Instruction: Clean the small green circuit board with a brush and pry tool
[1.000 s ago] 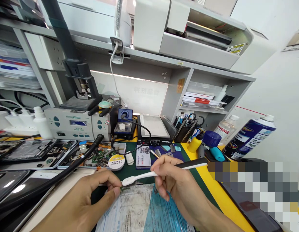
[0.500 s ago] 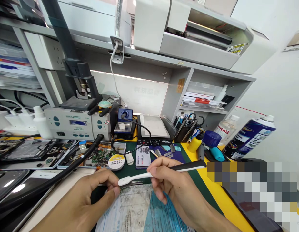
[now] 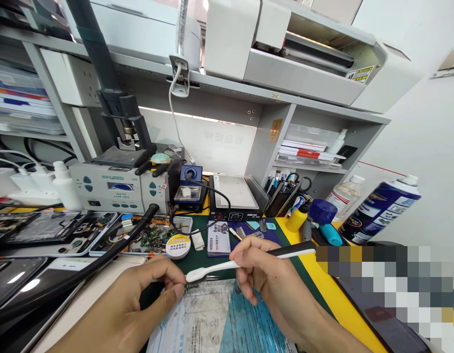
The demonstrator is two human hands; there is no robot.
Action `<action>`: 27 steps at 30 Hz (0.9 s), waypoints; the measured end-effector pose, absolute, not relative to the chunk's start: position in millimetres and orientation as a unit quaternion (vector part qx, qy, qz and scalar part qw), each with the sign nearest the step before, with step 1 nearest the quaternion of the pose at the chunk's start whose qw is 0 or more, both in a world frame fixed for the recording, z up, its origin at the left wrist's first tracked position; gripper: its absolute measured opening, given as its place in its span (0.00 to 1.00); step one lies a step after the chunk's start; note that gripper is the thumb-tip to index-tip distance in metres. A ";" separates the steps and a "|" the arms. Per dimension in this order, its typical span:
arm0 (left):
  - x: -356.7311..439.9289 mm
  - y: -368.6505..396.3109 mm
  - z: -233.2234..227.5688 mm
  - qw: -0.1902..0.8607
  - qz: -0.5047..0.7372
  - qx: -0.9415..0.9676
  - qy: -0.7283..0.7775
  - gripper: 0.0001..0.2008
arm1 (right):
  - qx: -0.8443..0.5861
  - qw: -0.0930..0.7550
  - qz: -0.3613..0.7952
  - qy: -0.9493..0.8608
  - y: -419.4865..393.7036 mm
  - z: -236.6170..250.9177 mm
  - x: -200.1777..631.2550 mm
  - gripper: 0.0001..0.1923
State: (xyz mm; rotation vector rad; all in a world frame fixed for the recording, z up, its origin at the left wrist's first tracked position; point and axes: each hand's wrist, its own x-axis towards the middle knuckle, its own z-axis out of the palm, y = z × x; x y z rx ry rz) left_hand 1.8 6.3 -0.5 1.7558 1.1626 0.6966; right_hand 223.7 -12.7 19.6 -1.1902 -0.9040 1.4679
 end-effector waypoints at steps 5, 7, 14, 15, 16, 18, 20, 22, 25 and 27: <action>1.6 6.2 -0.7 0.444 0.291 0.710 0.462 0.13 | -0.483 0.501 0.618 -0.365 -13.5 17.9 224.5 0.07; 1.5 5.8 0.0 0.445 0.291 0.710 0.462 0.13 | -0.480 0.497 0.627 -0.360 -13.6 17.3 224.9 0.07; 1.2 5.8 0.6 0.450 0.292 0.708 0.460 0.13 | -0.465 0.495 0.651 -0.339 -12.2 17.6 224.6 0.07; 1.2 6.1 0.3 0.451 0.290 0.708 0.460 0.13 | -0.465 0.495 0.652 -0.338 -12.2 17.8 224.3 0.07; 1.2 6.3 0.0 0.451 0.288 0.709 0.459 0.13 | -0.466 0.495 0.651 -0.338 -12.3 17.8 224.1 0.07; 1.3 6.6 -0.3 0.452 0.286 0.709 0.459 0.13 | -0.467 0.494 0.650 -0.340 -12.7 17.8 223.7 0.07; 1.4 6.6 -0.1 0.451 0.284 0.709 0.462 0.14 | -0.470 0.493 0.648 -0.340 -13.2 17.8 223.5 0.06; 1.6 6.4 0.3 0.452 0.279 0.706 0.468 0.14 | -0.475 0.493 0.647 -0.336 -13.4 18.0 223.3 0.06; 1.5 6.3 0.7 0.453 0.276 0.705 0.472 0.13 | -0.481 0.490 0.647 -0.331 -13.2 18.8 223.0 0.06; 1.3 6.3 0.7 0.451 0.278 0.706 0.470 0.14 | -0.481 0.489 0.649 -0.330 -13.0 19.1 222.8 0.07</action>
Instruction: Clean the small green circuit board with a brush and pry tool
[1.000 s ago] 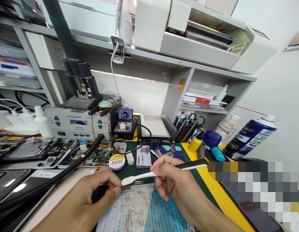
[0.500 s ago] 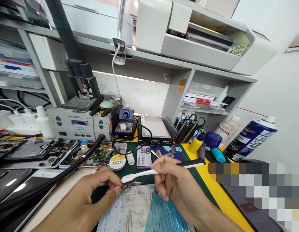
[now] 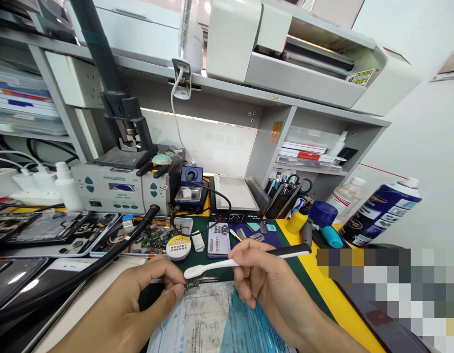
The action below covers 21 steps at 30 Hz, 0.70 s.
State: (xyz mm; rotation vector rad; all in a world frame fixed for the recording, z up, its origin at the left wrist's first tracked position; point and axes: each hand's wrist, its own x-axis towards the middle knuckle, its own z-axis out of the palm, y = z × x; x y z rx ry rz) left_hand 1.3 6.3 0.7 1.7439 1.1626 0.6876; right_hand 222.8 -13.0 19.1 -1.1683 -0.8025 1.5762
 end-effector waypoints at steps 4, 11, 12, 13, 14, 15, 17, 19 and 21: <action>0.6 6.2 1.0 0.450 0.278 0.704 0.473 0.14 | -0.479 0.490 0.650 -0.328 -13.3 19.2 222.5 0.07; 0.5 5.7 0.8 0.443 0.283 0.708 0.472 0.14 | -0.483 0.490 0.648 -0.326 -12.1 20.1 222.3 0.07; 0.6 5.7 0.7 0.442 0.285 0.708 0.472 0.14 | -0.484 0.490 0.648 -0.326 -11.7 20.1 222.5 0.07; 0.6 5.6 0.6 0.443 0.286 0.707 0.471 0.14 | -0.485 0.489 0.648 -0.325 -11.4 20.0 222.7 0.07; 0.6 5.6 0.6 0.444 0.286 0.707 0.470 0.14 | -0.486 0.489 0.647 -0.325 -11.3 19.8 223.0 0.07; 0.6 5.6 0.8 0.444 0.288 0.707 0.469 0.14 | -0.487 0.490 0.646 -0.325 -11.4 19.5 223.3 0.08; 0.6 5.4 1.8 0.441 0.294 0.709 0.465 0.14 | -0.487 0.493 0.642 -0.328 -11.8 18.6 223.9 0.07; 0.5 5.0 3.2 0.435 0.299 0.709 0.467 0.14 | -0.486 0.496 0.638 -0.332 -12.3 17.7 224.4 0.07; 0.5 4.6 4.1 0.434 0.300 0.706 0.473 0.14 | -0.485 0.498 0.636 -0.335 -12.7 17.2 224.7 0.07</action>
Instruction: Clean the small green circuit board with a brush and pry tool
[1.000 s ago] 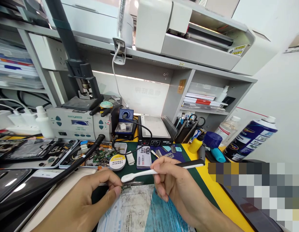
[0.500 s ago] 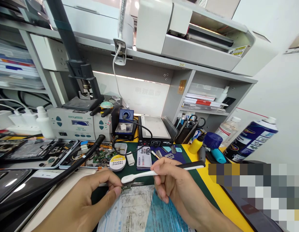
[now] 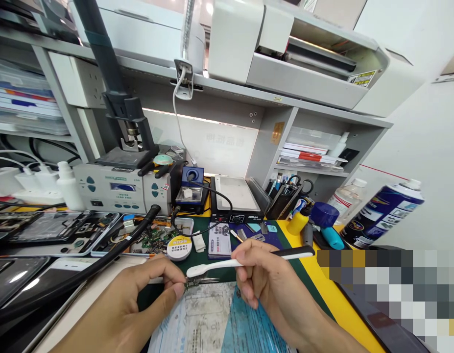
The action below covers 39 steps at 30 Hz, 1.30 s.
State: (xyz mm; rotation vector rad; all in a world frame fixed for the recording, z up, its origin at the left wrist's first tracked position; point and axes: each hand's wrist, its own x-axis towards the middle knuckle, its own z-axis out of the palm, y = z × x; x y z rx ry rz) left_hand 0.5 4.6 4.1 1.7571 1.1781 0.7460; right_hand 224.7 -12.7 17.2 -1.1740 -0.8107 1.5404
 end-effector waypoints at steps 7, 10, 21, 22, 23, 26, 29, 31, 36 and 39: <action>0.7 5.0 0.1 0.432 0.304 0.707 0.469 0.14 | -0.489 0.493 0.640 -0.331 -11.9 17.8 223.5 0.07; 0.6 5.3 -0.5 0.435 0.302 0.706 0.469 0.14 | -0.484 0.497 0.641 -0.329 -11.2 16.9 223.1 0.07; 0.0 4.9 2.2 0.430 0.312 0.707 0.468 0.14 | -0.492 0.495 0.632 -0.336 -13.0 16.8 224.5 0.08; -0.1 4.7 2.4 0.429 0.310 0.707 0.469 0.14 | -0.492 0.494 0.633 -0.336 -12.7 16.8 224.2 0.07; -0.1 4.4 2.6 0.430 0.310 0.707 0.468 0.14 | -0.492 0.493 0.634 -0.336 -12.5 16.8 223.9 0.07; 0.3 3.8 2.8 0.429 0.318 0.707 0.463 0.15 | -0.489 0.487 0.641 -0.335 -12.7 16.6 222.7 0.08; 1.0 3.7 1.4 0.428 0.327 0.704 0.464 0.14 | -0.489 0.486 0.639 -0.339 -13.5 16.4 222.0 0.08; 1.4 3.7 0.4 0.425 0.332 0.703 0.464 0.14 | -0.490 0.486 0.637 -0.344 -13.7 16.3 222.0 0.08; 1.5 3.0 2.6 0.428 0.324 0.704 0.466 0.15 | -0.490 0.482 0.638 -0.347 -12.5 16.2 222.2 0.09; 0.9 3.0 5.2 0.425 0.317 0.707 0.468 0.16 | -0.487 0.487 0.636 -0.347 -11.5 16.5 222.2 0.09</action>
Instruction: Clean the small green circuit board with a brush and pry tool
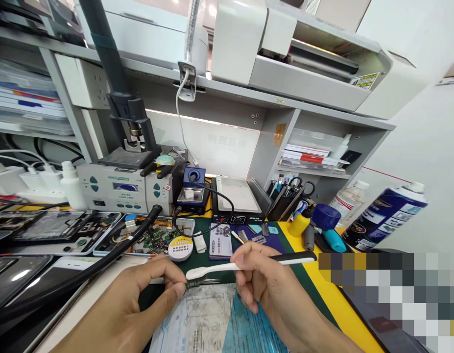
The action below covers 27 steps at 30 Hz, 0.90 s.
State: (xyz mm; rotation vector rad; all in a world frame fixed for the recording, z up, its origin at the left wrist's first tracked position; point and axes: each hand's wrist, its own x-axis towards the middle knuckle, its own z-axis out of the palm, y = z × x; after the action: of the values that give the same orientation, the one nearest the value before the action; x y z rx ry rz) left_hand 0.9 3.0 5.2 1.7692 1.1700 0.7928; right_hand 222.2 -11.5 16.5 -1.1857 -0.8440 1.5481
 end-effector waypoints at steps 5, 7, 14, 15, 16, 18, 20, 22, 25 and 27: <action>-0.9 4.3 6.1 0.429 0.309 0.712 0.463 0.16 | -0.484 0.490 0.640 -0.339 -10.6 17.5 223.1 0.08; -1.4 4.2 6.3 0.429 0.316 0.711 0.459 0.16 | -0.486 0.490 0.641 -0.337 -10.7 17.8 223.4 0.07; -0.6 1.1 10.7 0.417 0.324 0.707 0.470 0.15 | -0.483 0.479 0.646 -0.346 -11.9 17.7 221.8 0.06; -0.5 1.2 10.6 0.417 0.326 0.707 0.469 0.15 | -0.481 0.479 0.646 -0.348 -12.0 17.4 221.6 0.06; -0.4 1.6 10.1 0.418 0.326 0.707 0.469 0.15 | -0.480 0.479 0.646 -0.350 -12.1 17.0 221.4 0.06; -0.3 2.6 8.3 0.424 0.320 0.707 0.467 0.15 | -0.476 0.480 0.645 -0.357 -12.1 16.3 221.5 0.06; -0.2 3.6 6.1 0.430 0.316 0.706 0.465 0.15 | -0.475 0.481 0.643 -0.359 -11.7 16.1 221.9 0.06; 0.1 4.0 4.9 0.427 0.318 0.709 0.463 0.15 | -0.481 0.479 0.643 -0.355 -11.1 16.5 222.4 0.07; 0.7 2.9 5.9 0.417 0.320 0.712 0.465 0.15 | -0.485 0.477 0.645 -0.347 -10.6 17.8 223.0 0.07; 1.1 1.7 7.8 0.416 0.313 0.708 0.477 0.14 | -0.485 0.475 0.649 -0.343 -11.2 18.4 223.2 0.07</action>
State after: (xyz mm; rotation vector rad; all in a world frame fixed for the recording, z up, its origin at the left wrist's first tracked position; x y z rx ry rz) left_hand 1.1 1.7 7.8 1.7790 1.1988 0.7854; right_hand 223.2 -11.2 18.4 -1.1852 -0.8394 1.5873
